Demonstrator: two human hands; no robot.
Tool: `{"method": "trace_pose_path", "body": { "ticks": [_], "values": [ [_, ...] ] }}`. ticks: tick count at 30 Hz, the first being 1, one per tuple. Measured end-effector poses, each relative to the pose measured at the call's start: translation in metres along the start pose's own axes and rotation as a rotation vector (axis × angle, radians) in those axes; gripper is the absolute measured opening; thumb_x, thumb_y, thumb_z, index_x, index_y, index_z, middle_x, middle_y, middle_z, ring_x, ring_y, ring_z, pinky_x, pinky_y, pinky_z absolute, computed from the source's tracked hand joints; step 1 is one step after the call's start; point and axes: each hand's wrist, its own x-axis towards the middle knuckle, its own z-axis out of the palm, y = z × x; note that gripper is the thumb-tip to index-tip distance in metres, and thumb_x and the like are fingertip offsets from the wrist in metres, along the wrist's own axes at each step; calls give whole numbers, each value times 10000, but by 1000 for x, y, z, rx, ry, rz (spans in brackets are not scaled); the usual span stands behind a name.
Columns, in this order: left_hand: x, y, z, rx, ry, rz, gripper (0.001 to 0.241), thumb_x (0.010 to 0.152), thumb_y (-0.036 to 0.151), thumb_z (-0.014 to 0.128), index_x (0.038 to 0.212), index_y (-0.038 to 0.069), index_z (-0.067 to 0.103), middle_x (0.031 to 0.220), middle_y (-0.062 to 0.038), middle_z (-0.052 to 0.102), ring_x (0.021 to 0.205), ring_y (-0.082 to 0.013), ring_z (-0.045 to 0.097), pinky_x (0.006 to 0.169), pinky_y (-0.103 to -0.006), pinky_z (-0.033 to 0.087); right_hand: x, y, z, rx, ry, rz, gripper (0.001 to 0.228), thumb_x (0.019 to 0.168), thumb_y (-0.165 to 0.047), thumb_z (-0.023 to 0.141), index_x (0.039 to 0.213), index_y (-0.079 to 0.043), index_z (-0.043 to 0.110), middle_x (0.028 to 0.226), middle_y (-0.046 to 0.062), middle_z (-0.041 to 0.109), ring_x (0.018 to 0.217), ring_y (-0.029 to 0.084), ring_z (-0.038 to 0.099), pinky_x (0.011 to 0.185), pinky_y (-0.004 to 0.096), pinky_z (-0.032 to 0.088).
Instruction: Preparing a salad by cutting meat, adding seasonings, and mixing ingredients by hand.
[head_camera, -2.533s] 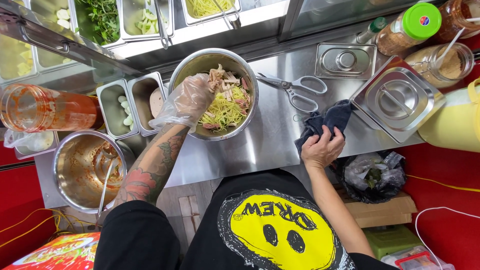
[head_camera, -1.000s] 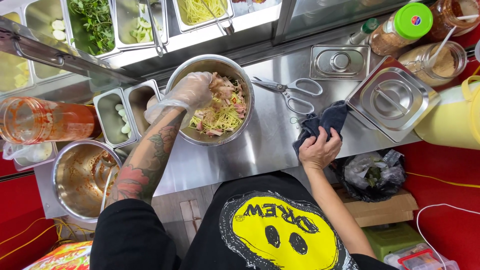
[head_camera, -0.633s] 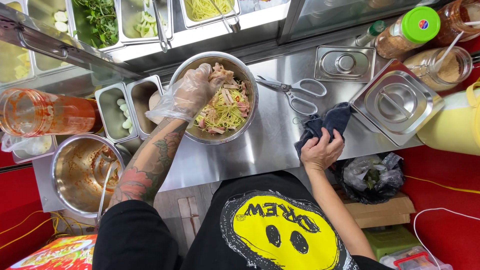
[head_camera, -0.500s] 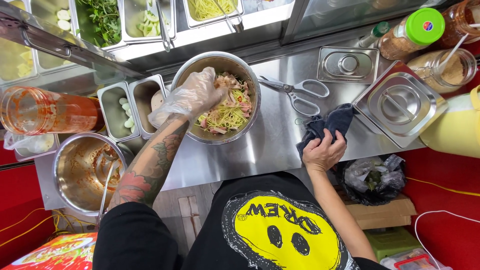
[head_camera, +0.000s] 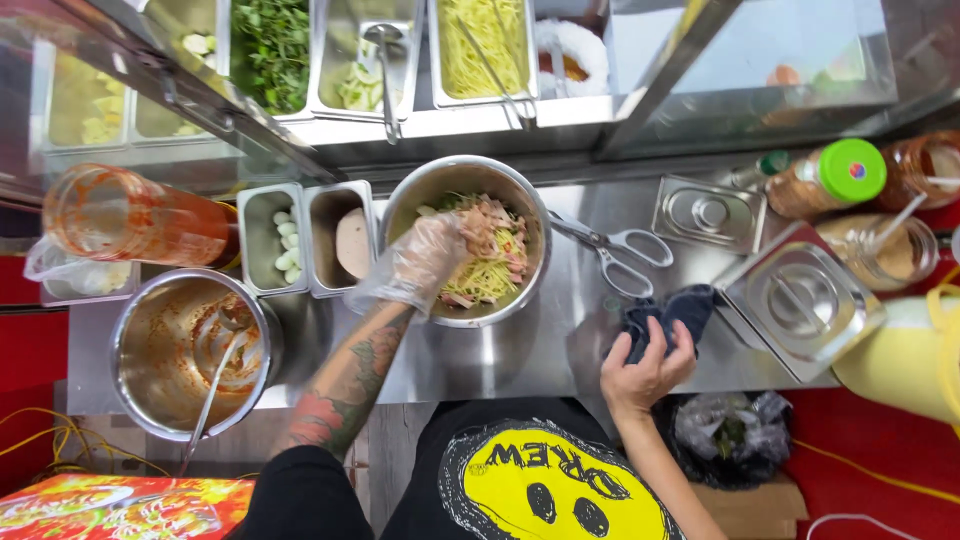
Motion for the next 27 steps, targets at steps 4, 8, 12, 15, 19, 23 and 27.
{"method": "trace_pose_path", "body": {
  "ticks": [4, 8, 12, 15, 19, 23, 27],
  "values": [
    [-19, 5, 4, -149, 64, -48, 101, 898, 100, 703, 909, 1, 717, 768, -181, 713, 639, -305, 711, 574, -413, 604, 106, -122, 42, 524, -184, -313, 265, 853, -48, 726, 1117, -46, 705, 1156, 114, 656, 1081, 326, 614, 983, 459, 458],
    [-21, 10, 14, -295, 117, -139, 167, 858, 177, 749, 868, 15, 713, 761, -175, 708, 667, -312, 706, 599, -431, 588, 183, -246, 145, 632, -374, -775, 264, 832, -20, 696, 1094, -40, 720, 1107, 105, 688, 970, 322, 627, 854, 438, 501],
    [-25, 22, -20, -447, -143, -338, 215, 914, 243, 718, 933, 29, 701, 826, -165, 713, 715, -274, 717, 656, -425, 592, 223, -318, 243, 228, -763, -923, 278, 736, -54, 689, 1010, -13, 717, 1109, 123, 672, 1028, 344, 609, 848, 444, 503],
    [-23, 38, -66, -484, -273, -391, 252, 935, 289, 704, 947, 38, 691, 844, -171, 715, 761, -281, 721, 711, -429, 581, 233, -322, 264, -37, -901, -1059, 164, 901, -103, 646, 985, -54, 778, 1152, 130, 678, 1077, 296, 619, 956, 418, 499],
    [-19, 34, -61, -495, -322, -454, 259, 942, 301, 677, 985, 46, 688, 876, -169, 718, 770, -292, 720, 717, -435, 583, 248, -312, 242, -107, -943, -1102, 337, 1004, -331, 651, 962, -21, 776, 1116, 135, 682, 1028, 275, 610, 958, 418, 491],
    [-17, 27, -57, -470, -310, -414, 261, 954, 299, 646, 1014, 50, 694, 922, -169, 711, 797, -294, 713, 735, -440, 589, 248, -299, 265, 56, -792, -1147, 238, 898, -238, 698, 1013, -45, 776, 1194, 127, 662, 1066, 257, 556, 913, 415, 477],
    [-13, 31, -67, -456, -323, -408, 227, 944, 264, 638, 1044, 66, 687, 956, -156, 701, 823, -294, 714, 764, -436, 585, 243, -312, 271, 39, -901, -1045, 156, 911, -75, 681, 1022, -67, 790, 1359, 105, 623, 1196, 281, 529, 1071, 367, 456]
  ]
}}
